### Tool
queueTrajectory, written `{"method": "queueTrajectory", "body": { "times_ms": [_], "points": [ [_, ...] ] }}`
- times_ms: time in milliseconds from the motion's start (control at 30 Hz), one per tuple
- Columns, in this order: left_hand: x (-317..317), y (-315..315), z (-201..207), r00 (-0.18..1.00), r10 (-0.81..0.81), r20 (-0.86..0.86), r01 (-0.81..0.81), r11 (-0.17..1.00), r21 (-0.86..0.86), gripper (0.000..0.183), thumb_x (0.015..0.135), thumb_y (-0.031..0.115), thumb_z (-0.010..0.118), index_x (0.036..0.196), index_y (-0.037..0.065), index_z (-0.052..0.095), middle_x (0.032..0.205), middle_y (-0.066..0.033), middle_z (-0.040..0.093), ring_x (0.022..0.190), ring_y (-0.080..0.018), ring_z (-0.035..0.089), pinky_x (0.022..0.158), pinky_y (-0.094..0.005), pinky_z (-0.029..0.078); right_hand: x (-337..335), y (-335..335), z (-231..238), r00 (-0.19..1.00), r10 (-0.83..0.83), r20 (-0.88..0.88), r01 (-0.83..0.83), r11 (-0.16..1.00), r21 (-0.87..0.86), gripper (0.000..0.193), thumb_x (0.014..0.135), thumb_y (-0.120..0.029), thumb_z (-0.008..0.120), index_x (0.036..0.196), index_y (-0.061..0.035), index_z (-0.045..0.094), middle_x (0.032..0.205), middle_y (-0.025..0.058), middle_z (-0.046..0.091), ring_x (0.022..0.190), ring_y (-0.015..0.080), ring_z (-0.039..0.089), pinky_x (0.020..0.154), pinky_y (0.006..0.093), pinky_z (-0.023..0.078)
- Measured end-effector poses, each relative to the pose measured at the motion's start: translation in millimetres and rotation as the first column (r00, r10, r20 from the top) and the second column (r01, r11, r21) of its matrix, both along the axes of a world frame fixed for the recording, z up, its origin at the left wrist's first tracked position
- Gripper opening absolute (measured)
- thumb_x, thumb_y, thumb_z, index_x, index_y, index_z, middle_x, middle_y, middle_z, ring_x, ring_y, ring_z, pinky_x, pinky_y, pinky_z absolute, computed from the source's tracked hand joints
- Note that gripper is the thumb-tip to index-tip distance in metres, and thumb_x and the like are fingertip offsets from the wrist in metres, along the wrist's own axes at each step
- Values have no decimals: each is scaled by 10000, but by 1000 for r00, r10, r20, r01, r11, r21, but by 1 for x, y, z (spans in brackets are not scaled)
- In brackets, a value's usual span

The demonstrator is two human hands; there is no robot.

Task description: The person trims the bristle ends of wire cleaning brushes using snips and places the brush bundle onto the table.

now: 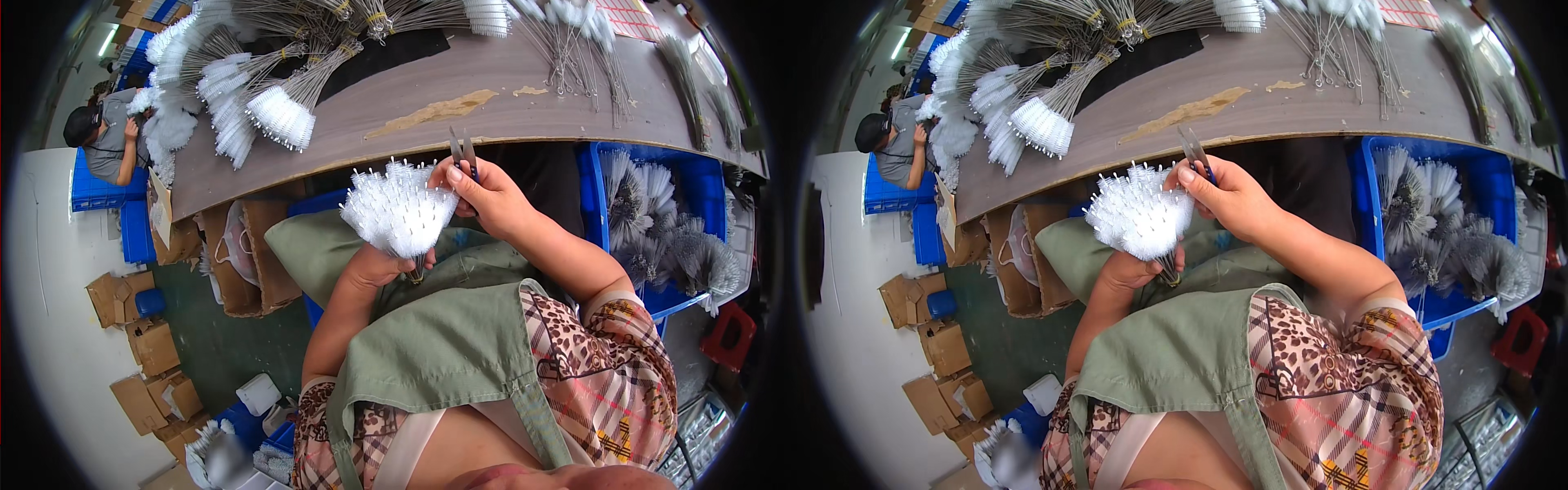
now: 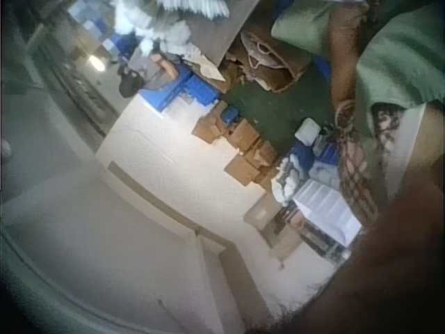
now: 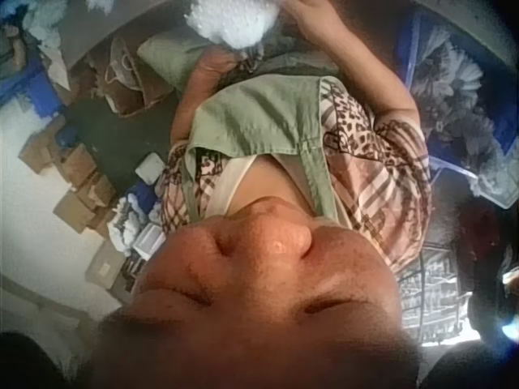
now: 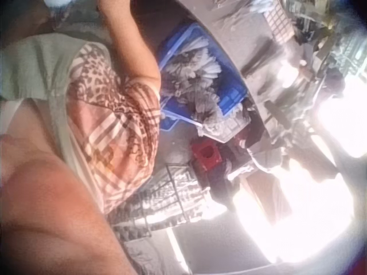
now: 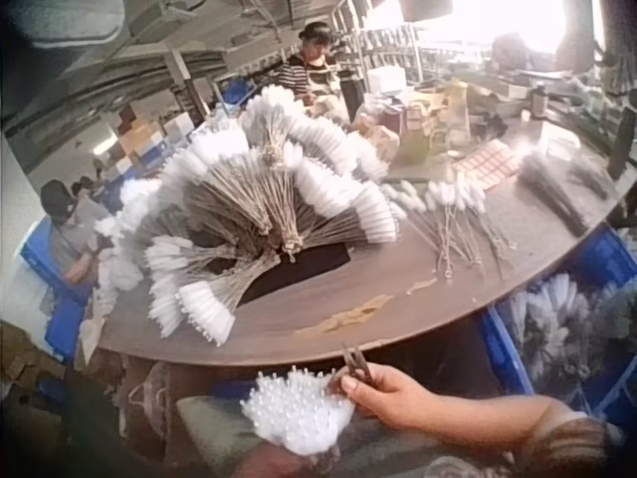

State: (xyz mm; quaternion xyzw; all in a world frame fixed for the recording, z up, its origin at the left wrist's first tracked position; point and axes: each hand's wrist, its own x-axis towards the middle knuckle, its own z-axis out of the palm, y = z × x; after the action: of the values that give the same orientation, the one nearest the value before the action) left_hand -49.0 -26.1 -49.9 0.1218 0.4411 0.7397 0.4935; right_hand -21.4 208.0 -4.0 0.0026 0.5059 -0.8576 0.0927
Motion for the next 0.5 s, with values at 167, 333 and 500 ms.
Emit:
{"method": "queueTrajectory", "body": {
  "times_ms": [167,333,500],
  "points": [
    [1,2,6,1000,15,13,-14,1000,-24,705,675,255,862,1232,18,500,965,-85,604,856,-216,617,710,-336,511,2,8,11,993,-64,-94,72,994,85,188,946,-214,580,989,-43,647,702,-48,493,658,69,447,614,242,384],
    [2,-1,5,999,-10,52,13,998,-54,703,651,227,874,1214,33,500,898,-94,639,813,-203,633,679,-328,521,-1,16,23,876,14,-482,251,839,482,208,735,0,683,933,-50,720,753,24,554,737,151,503,693,276,417],
    [3,-1,4,998,-18,62,22,998,-61,703,666,223,866,1225,31,487,900,-98,632,811,-202,627,673,-329,515,-2,17,22,893,48,-448,227,811,539,184,730,5,700,903,-54,714,777,26,583,764,157,540,696,282,435]
  ]
}}
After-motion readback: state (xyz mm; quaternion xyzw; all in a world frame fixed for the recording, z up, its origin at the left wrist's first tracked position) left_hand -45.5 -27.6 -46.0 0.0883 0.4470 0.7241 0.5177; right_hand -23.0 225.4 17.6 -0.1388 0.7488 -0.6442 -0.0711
